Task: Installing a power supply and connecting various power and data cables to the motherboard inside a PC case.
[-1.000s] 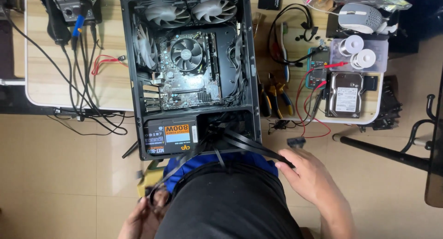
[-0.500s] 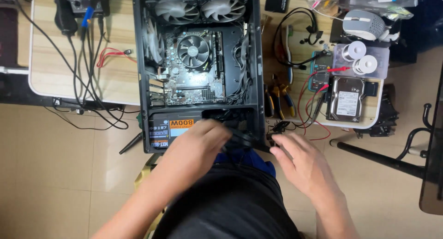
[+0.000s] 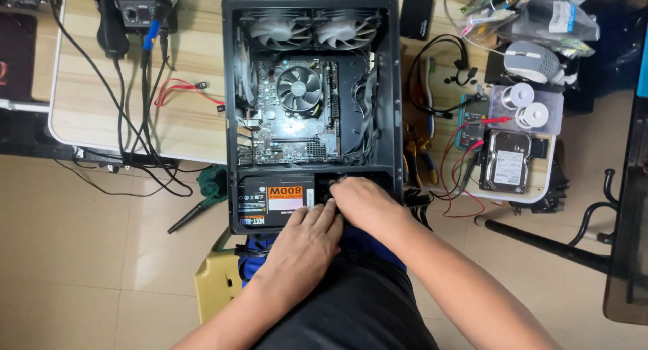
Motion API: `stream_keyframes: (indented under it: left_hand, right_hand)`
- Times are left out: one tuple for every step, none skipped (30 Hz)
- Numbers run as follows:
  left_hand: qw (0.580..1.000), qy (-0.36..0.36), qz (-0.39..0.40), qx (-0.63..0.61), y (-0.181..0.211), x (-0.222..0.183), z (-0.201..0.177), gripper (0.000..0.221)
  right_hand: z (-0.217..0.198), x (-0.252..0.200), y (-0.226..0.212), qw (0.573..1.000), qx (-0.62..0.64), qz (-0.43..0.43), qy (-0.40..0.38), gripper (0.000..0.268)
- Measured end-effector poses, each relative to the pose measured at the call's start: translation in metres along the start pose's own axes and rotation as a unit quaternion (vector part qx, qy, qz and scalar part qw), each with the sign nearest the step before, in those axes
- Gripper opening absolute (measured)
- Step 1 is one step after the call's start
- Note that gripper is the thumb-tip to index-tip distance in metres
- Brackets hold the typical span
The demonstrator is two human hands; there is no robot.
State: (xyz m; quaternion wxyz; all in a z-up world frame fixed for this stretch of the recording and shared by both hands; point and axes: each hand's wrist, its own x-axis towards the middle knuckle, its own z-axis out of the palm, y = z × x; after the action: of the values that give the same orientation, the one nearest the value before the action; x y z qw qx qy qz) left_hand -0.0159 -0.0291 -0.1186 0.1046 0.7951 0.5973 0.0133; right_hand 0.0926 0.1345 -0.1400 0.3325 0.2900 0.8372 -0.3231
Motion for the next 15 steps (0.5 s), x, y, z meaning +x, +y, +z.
stream_keyframes:
  left_hand:
    - [1.0, 0.001, -0.004, -0.004, -0.003, -0.002, 0.0, 0.071]
    - [0.999, 0.022, 0.014, -0.018, -0.006, -0.004, 0.001, 0.06]
    - [0.998, 0.042, 0.032, -0.032, -0.008, -0.008, 0.001, 0.053]
    - [0.998, 0.042, 0.028, -0.035, -0.009, -0.009, 0.005, 0.053]
    - [0.998, 0.041, 0.036, -0.036, -0.01, -0.01, 0.008, 0.052]
    - [0.997, 0.041, 0.044, -0.037, -0.01, -0.01, 0.011, 0.052]
    - [0.997, 0.042, 0.042, -0.04, -0.01, -0.01, 0.014, 0.052]
    - [0.997, 0.046, 0.04, -0.051, -0.01, -0.009, 0.017, 0.052]
    - [0.996, 0.051, 0.039, -0.061, -0.01, -0.009, 0.02, 0.052]
    - [0.996, 0.052, 0.038, -0.063, -0.012, -0.008, 0.023, 0.052]
    - [0.997, 0.044, 0.046, -0.054, -0.013, -0.007, 0.026, 0.052]
    - [0.997, 0.035, 0.055, -0.044, -0.013, -0.005, 0.029, 0.052]
    - [0.997, 0.036, 0.055, -0.046, -0.015, -0.005, 0.027, 0.052]
    - [0.996, 0.049, 0.059, -0.037, -0.016, -0.004, 0.025, 0.049]
    - [0.996, 0.062, 0.062, -0.028, -0.017, -0.004, 0.023, 0.046]
  right_hand:
    - [0.0, 0.009, -0.001, 1.0, -0.004, 0.0, -0.004, 0.027]
    - [-0.001, 0.017, -0.001, 0.999, -0.027, 0.028, -0.018, 0.034]
    - [0.0, 0.025, -0.003, 0.997, -0.049, 0.054, -0.03, 0.043]
    - [0.005, 0.027, -0.003, 0.997, -0.052, 0.054, -0.034, 0.043]
    - [0.01, 0.029, -0.002, 0.995, -0.08, 0.045, -0.024, 0.036]
    - [0.014, 0.03, 0.0, 0.993, -0.109, 0.035, -0.014, 0.03]
    - [0.005, 0.021, -0.006, 0.993, -0.112, 0.035, -0.017, 0.03]
    - [-0.004, 0.011, -0.013, 0.993, -0.104, 0.05, 0.005, 0.03]
    - [-0.013, 0.001, -0.019, 0.993, -0.095, 0.065, 0.028, 0.03]
    - [-0.008, -0.003, -0.015, 0.993, -0.097, 0.065, 0.026, 0.03]
    - [-0.003, -0.007, -0.011, 0.991, -0.103, 0.06, 0.063, 0.043]
    - [0.002, -0.012, -0.006, 0.987, -0.109, 0.055, 0.101, 0.063]
    - [0.007, -0.016, 0.001, 0.987, -0.11, 0.056, 0.099, 0.063]
    - [0.013, -0.02, 0.009, 0.98, -0.13, 0.061, 0.14, 0.039]
    - [0.019, -0.024, 0.017, 0.97, -0.149, 0.066, 0.18, 0.015]
